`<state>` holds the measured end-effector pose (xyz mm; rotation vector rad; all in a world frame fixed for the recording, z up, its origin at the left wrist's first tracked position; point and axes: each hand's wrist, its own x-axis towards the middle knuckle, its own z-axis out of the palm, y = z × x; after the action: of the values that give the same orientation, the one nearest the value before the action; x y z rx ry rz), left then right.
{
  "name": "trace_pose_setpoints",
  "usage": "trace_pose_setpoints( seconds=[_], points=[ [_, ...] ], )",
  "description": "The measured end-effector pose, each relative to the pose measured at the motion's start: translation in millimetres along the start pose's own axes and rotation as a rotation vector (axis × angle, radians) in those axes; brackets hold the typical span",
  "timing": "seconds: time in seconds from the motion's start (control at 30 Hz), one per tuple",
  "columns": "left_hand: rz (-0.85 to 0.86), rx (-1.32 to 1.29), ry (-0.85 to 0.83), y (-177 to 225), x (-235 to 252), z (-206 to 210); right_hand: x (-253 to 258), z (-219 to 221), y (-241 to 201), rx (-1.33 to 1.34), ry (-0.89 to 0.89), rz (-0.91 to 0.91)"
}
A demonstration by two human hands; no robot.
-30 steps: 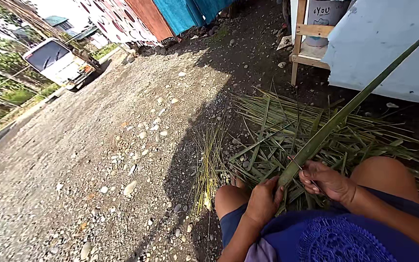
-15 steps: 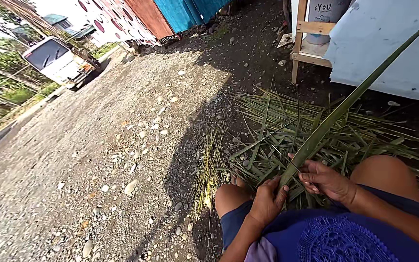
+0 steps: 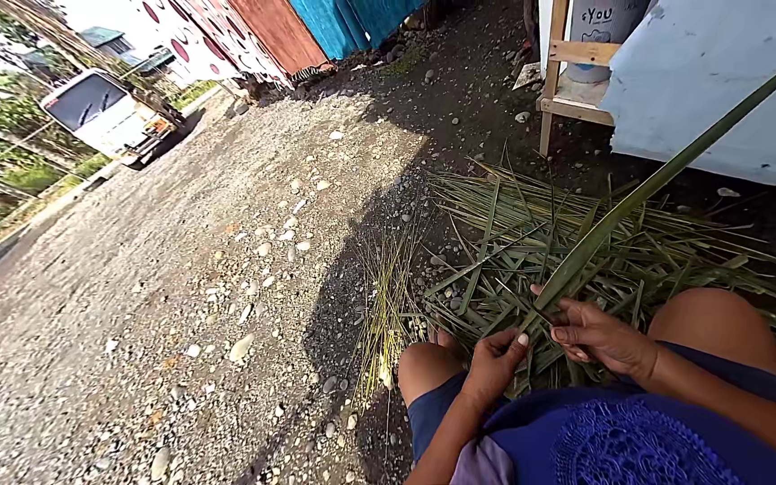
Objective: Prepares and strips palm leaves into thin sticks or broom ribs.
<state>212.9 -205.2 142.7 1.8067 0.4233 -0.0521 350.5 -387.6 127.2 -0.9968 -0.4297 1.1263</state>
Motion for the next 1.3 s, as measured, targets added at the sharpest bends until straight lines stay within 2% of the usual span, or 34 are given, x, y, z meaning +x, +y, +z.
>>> trace_pose_setpoints(
  seconds=[0.17,0.37,0.6,0.83,1.03,1.13,1.3],
  points=[
    [-0.040,-0.082,0.013,-5.9,3.5,-3.4,1.4,-1.5,1.3,-0.037,-0.062,0.014],
    [-0.226,-0.178,0.037,7.3,5.7,-2.5,2.2,9.2,5.7,-0.082,-0.080,0.084],
    [-0.226,-0.209,0.167,25.2,9.5,3.5,7.8,19.6,13.6,-0.103,-0.115,0.081],
    [-0.104,-0.246,0.055,20.6,6.5,-3.5,8.1,17.6,19.6,-0.142,-0.071,-0.029],
    [-0.220,-0.413,-0.022,26.1,2.6,-10.5,8.5,13.2,24.8,-0.190,-0.023,-0.140],
    [-0.255,-0.416,-0.033,29.6,0.7,-11.8,8.2,10.3,23.6,-0.225,-0.031,-0.195],
    [-0.261,-0.399,-0.085,24.4,4.1,-17.2,6.2,20.6,23.4,-0.397,0.129,-0.257]
  ],
)
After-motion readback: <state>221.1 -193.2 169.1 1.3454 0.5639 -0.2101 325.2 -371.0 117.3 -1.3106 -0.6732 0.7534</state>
